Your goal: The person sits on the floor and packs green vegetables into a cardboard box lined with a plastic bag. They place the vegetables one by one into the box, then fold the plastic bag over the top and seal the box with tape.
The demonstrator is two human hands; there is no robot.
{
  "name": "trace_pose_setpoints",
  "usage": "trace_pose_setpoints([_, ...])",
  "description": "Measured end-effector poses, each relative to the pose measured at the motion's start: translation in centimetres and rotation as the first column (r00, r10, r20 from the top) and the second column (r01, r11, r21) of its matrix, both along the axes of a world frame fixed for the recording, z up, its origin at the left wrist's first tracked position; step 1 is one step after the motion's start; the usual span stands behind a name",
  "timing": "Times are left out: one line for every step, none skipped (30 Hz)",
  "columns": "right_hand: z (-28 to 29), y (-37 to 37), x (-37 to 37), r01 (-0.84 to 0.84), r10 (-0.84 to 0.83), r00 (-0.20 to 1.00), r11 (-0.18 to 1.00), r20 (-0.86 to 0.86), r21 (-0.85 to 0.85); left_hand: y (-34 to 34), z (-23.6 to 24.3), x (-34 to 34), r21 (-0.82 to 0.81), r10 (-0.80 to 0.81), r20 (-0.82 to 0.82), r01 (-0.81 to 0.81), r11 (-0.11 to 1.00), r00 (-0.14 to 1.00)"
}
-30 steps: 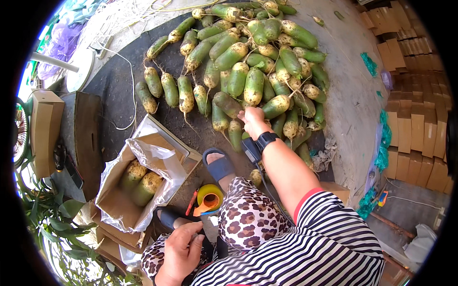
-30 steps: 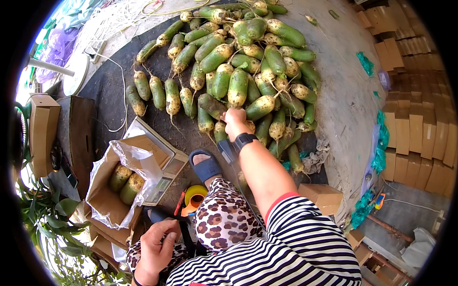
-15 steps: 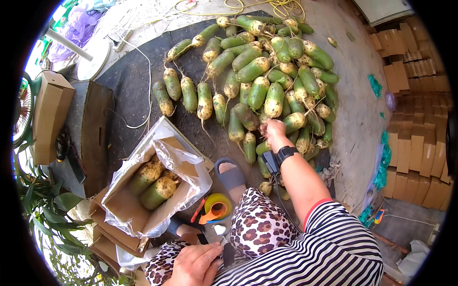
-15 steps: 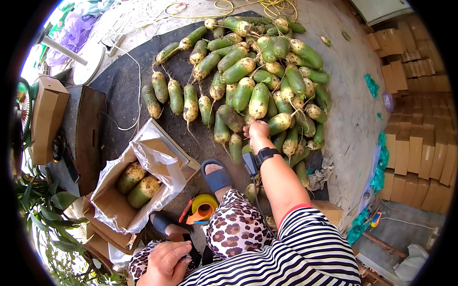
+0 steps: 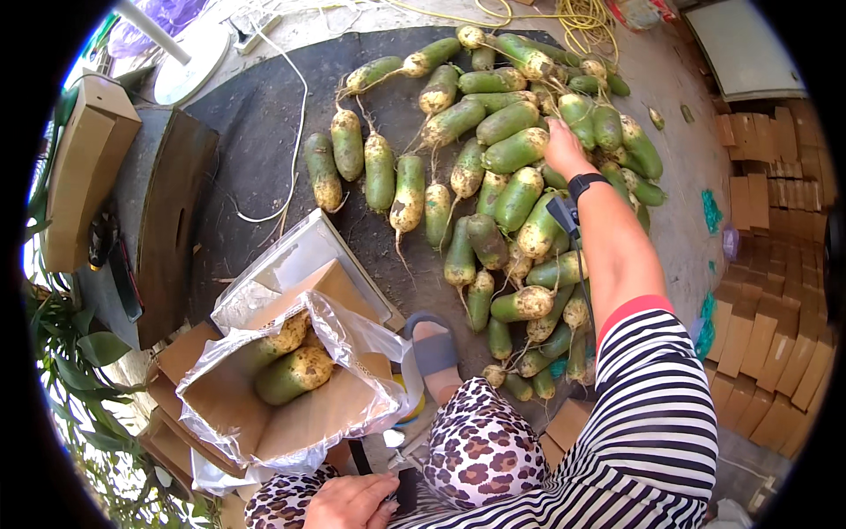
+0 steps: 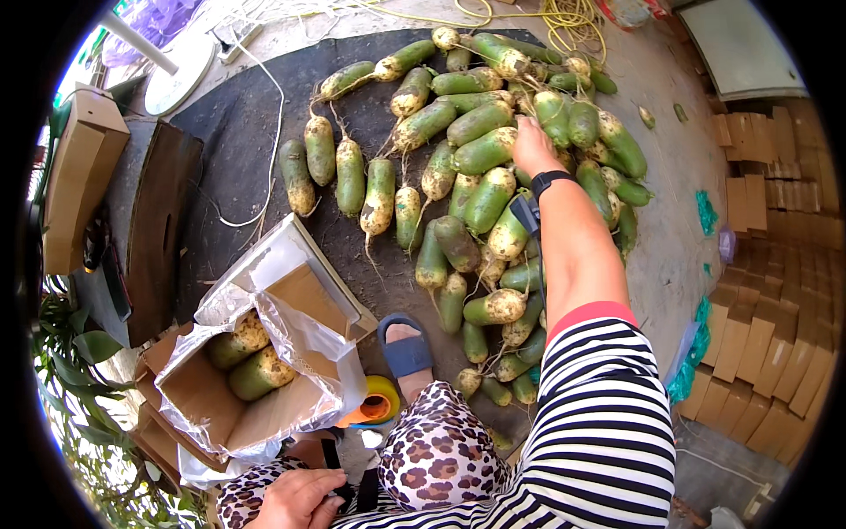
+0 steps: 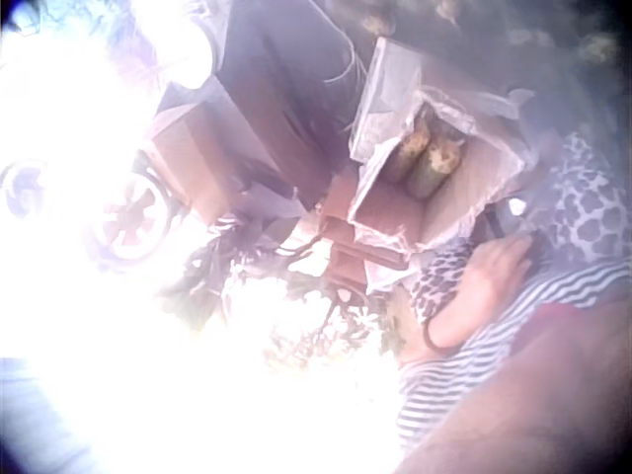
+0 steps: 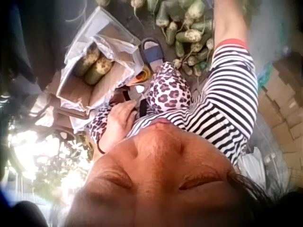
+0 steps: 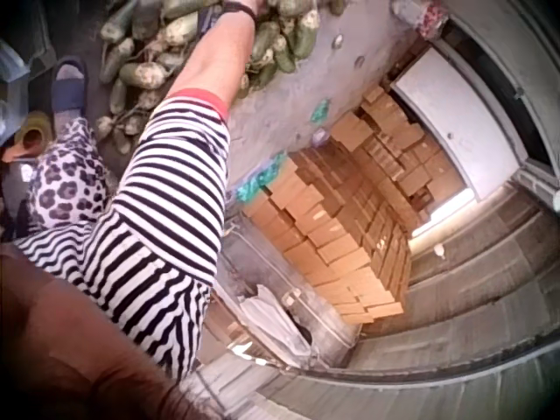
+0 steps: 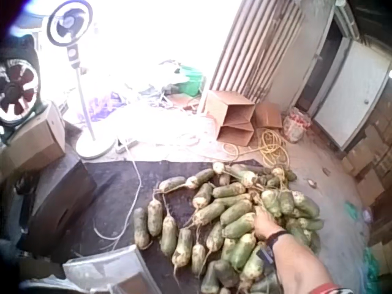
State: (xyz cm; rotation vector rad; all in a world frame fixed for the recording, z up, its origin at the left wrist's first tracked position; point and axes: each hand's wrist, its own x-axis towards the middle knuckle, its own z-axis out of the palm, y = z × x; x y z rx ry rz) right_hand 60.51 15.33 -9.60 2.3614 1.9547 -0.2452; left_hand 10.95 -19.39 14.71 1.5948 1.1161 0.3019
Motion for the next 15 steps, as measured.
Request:
trace_pose_setpoints([-0.1,0.9,-0.3,-0.007,0.008,1.0,0.997,0.005,-0.083,0.2,-0.2,-0.1,-0.018,0.016,-0.004,-0.016,1.0,1.0])
trace_pose_setpoints([-0.1,1.7,-0.6,0.003,0.007,0.999,0.979,0.05,-0.205,0.3,-0.4,-0.1,-0.035,0.031,-0.006,-0.032,0.999,0.999])
trace_pose_setpoints([-0.8,2.1,0.7,-0.014,0.046,0.993,0.961,0.109,-0.275,0.6,-0.7,-0.4,-0.038,0.022,-0.006,-0.022,0.999,1.0])
trace_pose_setpoints([-1.0,2.5,0.6,-0.032,0.093,0.982,0.938,0.163,-0.345,0.3,-0.9,-0.5,-0.04,0.034,-0.017,-0.035,0.999,0.999])
trace_pose_setpoints([-1.1,3.1,0.5,-0.025,0.126,0.967,0.914,0.224,-0.404,0.2,-1.1,-0.7,-0.043,0.036,-0.024,-0.037,0.998,0.999])
trace_pose_setpoints([-0.4,3.7,-1.3,-0.033,0.179,0.945,0.885,0.273,-0.465,-0.2,-1.1,-0.8,-0.053,0.052,-0.04,-0.054,0.997,0.998])
trace_pose_setpoints([-0.7,3.8,-1.3,-0.024,0.184,0.931,0.893,0.315,-0.45,-0.2,-1.1,-0.9,-0.08,0.06,-0.044,-0.063,0.995,0.997])
trace_pose_setpoints([-0.4,3.9,-0.3,-0.017,0.188,0.915,0.901,0.357,-0.433,0.0,-1.7,-0.8,-0.067,0.016,-0.025,-0.018,0.998,1.0])
trace_pose_setpoints([-0.1,3.2,0.2,-0.147,0.27,0.908,0.921,0.321,-0.361,0.0,-1.8,-0.9,-0.053,0.021,-0.012,-0.022,0.998,1.0])
trace_pose_setpoints([1.1,2.9,0.3,-0.213,0.34,0.896,0.893,0.287,-0.396,-0.2,-1.9,-1.2,-0.043,0.023,-0.001,-0.023,0.999,1.0])
trace_pose_setpoints([2.6,2.1,1.2,-0.336,0.441,0.866,0.863,0.236,-0.378,-0.1,-1.8,-1.4,-0.02,0.015,0.009,-0.015,1.0,1.0])
trace_pose_setpoints([3.6,1.5,1.8,-0.453,0.553,0.799,0.812,0.237,-0.369,-0.4,-1.8,-1.5,0.028,0.011,0.02,-0.012,1.0,1.0])
trace_pose_setpoints([5.5,0.5,-0.4,-0.454,0.555,0.809,0.799,0.193,-0.395,-1.1,-1.5,-1.5,0.037,0.034,0.022,-0.035,0.999,0.999])
trace_pose_setpoints([7.4,-0.6,-1.8,-0.476,0.557,0.821,0.79,0.127,-0.386,-1.9,-1.4,-1.6,0.073,0.039,0.01,-0.04,0.997,0.999])
trace_pose_setpoints([9.3,-2.0,-3.4,-0.514,0.555,0.831,0.792,0.036,-0.33,-2.5,-1.1,-1.8,0.101,0.035,0.012,-0.036,0.994,0.999])
